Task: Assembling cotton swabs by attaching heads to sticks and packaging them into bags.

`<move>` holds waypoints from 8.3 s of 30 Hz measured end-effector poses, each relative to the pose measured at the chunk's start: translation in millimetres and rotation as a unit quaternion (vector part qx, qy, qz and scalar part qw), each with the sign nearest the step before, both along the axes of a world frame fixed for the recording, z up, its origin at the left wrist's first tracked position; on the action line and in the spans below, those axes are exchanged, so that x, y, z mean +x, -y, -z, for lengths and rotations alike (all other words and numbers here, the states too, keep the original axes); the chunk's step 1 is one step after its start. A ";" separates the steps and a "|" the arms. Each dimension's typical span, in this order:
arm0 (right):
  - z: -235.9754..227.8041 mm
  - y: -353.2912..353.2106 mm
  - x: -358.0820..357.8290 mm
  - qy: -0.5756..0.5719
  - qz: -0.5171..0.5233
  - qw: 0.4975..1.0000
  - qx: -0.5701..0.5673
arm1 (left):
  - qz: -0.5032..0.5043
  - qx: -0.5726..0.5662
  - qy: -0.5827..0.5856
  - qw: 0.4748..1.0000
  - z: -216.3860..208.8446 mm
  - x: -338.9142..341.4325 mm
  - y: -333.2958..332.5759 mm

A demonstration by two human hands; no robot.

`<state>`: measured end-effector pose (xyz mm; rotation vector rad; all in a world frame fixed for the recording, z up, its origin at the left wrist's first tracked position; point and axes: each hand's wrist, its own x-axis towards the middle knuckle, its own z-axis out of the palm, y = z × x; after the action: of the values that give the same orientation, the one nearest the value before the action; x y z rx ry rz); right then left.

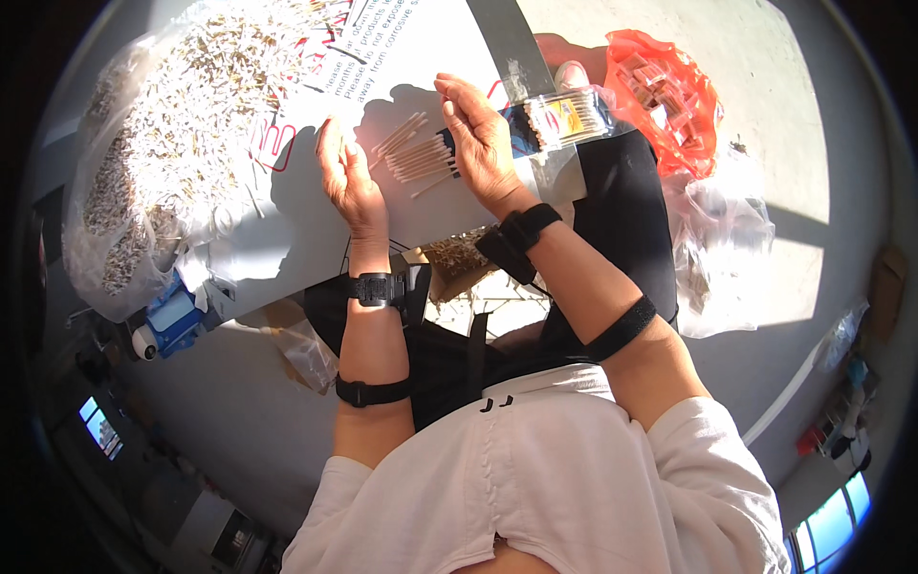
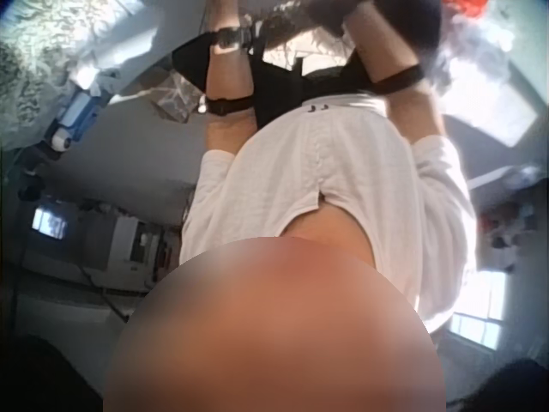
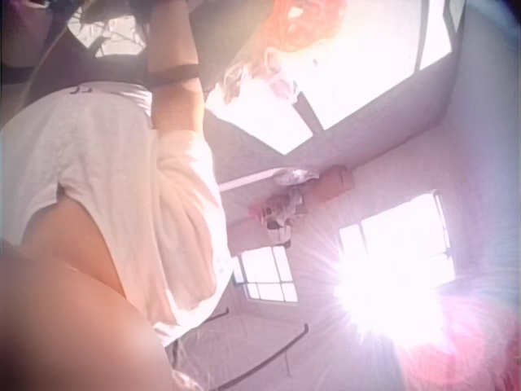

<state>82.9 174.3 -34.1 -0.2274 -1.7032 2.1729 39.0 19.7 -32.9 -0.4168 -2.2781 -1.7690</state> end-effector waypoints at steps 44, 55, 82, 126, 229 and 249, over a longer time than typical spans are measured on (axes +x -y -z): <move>3.4 5.5 9.8 0.011 -0.004 0.999 -0.037 | -0.052 -0.221 -0.070 0.971 -3.3 8.8 -4.0; 1.7 4.0 10.6 0.010 -0.006 1.000 -0.017 | -0.031 -0.118 -0.032 0.992 -1.0 18.8 -12.1; 2.4 -2.0 19.9 0.019 -0.005 1.000 -0.022 | 0.126 -0.232 -0.030 0.964 -9.8 26.7 -11.5; -18.6 -35.0 0.7 0.087 -0.039 0.894 0.437 | 0.077 -0.474 -0.015 0.877 -5.1 59.7 -27.3; -11.6 -29.7 50.3 0.073 -0.021 0.889 0.452 | 0.069 -0.470 -0.036 0.879 -7.5 59.0 -28.4; -13.1 -30.7 39.6 0.102 -0.030 0.884 0.456 | 0.063 -0.476 -0.033 0.877 -8.1 57.9 -29.4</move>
<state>122.5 205.0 -21.1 -0.1397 -2.6558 1.1810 96.9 49.1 -24.9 -0.7677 -2.9628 -0.5020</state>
